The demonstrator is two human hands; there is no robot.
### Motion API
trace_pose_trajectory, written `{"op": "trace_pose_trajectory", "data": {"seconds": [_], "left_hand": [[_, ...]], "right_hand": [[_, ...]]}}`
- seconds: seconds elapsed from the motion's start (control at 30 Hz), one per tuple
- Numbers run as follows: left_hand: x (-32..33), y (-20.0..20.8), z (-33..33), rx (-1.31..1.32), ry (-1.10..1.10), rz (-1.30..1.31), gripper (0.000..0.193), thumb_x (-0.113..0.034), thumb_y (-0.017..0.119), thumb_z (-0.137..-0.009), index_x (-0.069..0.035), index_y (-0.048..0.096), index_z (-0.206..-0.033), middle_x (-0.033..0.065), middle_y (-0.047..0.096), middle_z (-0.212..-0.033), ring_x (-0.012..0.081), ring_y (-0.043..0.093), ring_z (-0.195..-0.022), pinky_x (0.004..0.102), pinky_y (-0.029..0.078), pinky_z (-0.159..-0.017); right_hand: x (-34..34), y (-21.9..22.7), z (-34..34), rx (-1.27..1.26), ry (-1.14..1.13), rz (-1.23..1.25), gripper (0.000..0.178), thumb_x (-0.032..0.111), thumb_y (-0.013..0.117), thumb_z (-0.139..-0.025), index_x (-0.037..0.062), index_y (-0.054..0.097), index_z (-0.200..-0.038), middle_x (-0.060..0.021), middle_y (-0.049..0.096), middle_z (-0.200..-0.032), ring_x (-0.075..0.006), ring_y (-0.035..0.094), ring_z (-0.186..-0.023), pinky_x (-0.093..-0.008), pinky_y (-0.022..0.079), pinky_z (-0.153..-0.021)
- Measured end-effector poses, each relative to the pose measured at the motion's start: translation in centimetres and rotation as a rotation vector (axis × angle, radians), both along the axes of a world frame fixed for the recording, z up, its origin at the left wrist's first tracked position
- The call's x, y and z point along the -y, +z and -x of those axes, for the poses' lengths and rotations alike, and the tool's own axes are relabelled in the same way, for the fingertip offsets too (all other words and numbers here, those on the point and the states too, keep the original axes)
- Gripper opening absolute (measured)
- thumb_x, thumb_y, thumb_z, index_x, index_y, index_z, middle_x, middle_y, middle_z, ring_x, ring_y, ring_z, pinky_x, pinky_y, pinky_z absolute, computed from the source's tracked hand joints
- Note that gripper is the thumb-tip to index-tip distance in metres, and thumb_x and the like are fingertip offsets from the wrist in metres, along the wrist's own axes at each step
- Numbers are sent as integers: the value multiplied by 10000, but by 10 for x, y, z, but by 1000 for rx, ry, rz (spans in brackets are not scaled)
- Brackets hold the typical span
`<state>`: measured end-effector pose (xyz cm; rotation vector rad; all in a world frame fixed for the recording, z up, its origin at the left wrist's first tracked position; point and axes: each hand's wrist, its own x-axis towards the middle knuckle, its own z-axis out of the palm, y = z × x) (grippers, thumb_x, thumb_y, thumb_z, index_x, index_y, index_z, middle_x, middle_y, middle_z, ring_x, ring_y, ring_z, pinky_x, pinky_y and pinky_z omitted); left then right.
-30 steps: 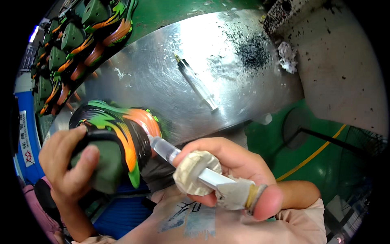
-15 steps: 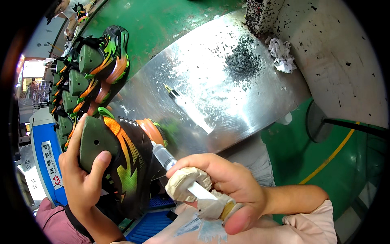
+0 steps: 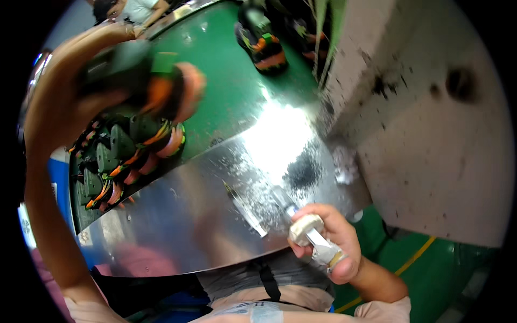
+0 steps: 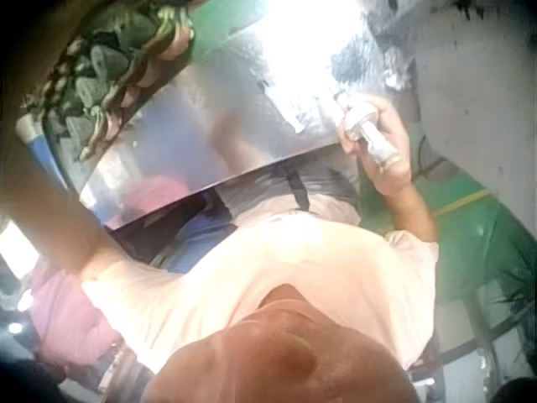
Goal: The person uses a syringe to apply adhesive to the seams and edges of several shoes, then places each finished shoe onto a moving conveyor belt.
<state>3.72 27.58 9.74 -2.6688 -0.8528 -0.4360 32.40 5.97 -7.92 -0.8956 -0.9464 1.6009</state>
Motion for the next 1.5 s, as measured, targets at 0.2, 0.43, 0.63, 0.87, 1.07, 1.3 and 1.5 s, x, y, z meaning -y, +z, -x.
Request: {"op": "trace_pose_trajectory", "data": {"seconds": [0.2,0.43,0.63,0.87,1.07,1.3,1.5], "left_hand": [[-126,-135,-83,-537,80,54,352,-95,710,-628,-199,719,-965,7,688,-927,207,615,-1025,401,368,-1024],[-20,-174,10,421,654,-189,736,-178,759,-677,-102,459,-1345,181,553,-1213,322,487,-1202,442,405,-995],[-1,-154,101,518,887,257,665,-193,729,-724,-2,480,-1311,266,654,-993,410,643,-915,430,509,-849],[164,-111,143,616,636,423,658,-9,688,-664,3,517,-1299,238,646,-1086,305,647,-1042,344,466,-923],[157,-102,191,1319,713,637,708,-262,791,-740,6,494,-1325,173,618,-1196,275,609,-1070,365,478,-913],[24,-166,142,204,1111,86,1083,-386,850,-632,17,255,-1442,258,555,-1226,434,492,-1204,422,445,-1002],[29,-140,227,297,1135,225,702,-319,815,-658,-37,544,-1241,218,658,-1042,363,632,-992,421,500,-867]], "right_hand": [[0,-10,9,101,-42,51,1050,833,583,-652,-48,397,-1191,-57,526,-812,-118,539,-679,-222,412,-567],[-3,-11,-14,189,-94,83,1071,800,680,-579,-41,421,-1190,-55,546,-821,-118,569,-726,-193,409,-579],[-32,-8,4,213,81,52,983,740,721,-625,37,433,-1250,-74,601,-903,-89,552,-751,-184,379,-563],[-35,10,10,403,53,7,924,679,696,-708,49,419,-1324,-2,563,-892,-40,505,-763,-157,345,-562],[-35,21,27,501,55,25,882,653,679,-727,61,431,-1331,1,563,-859,-17,462,-683,-150,285,-511],[-36,33,54,524,7,-41,919,698,669,-715,25,433,-1295,16,528,-788,4,380,-589,-144,237,-474],[-46,28,52,572,-24,-81,935,752,613,-725,29,429,-1290,9,520,-791,11,372,-584,-133,242,-476]]}}
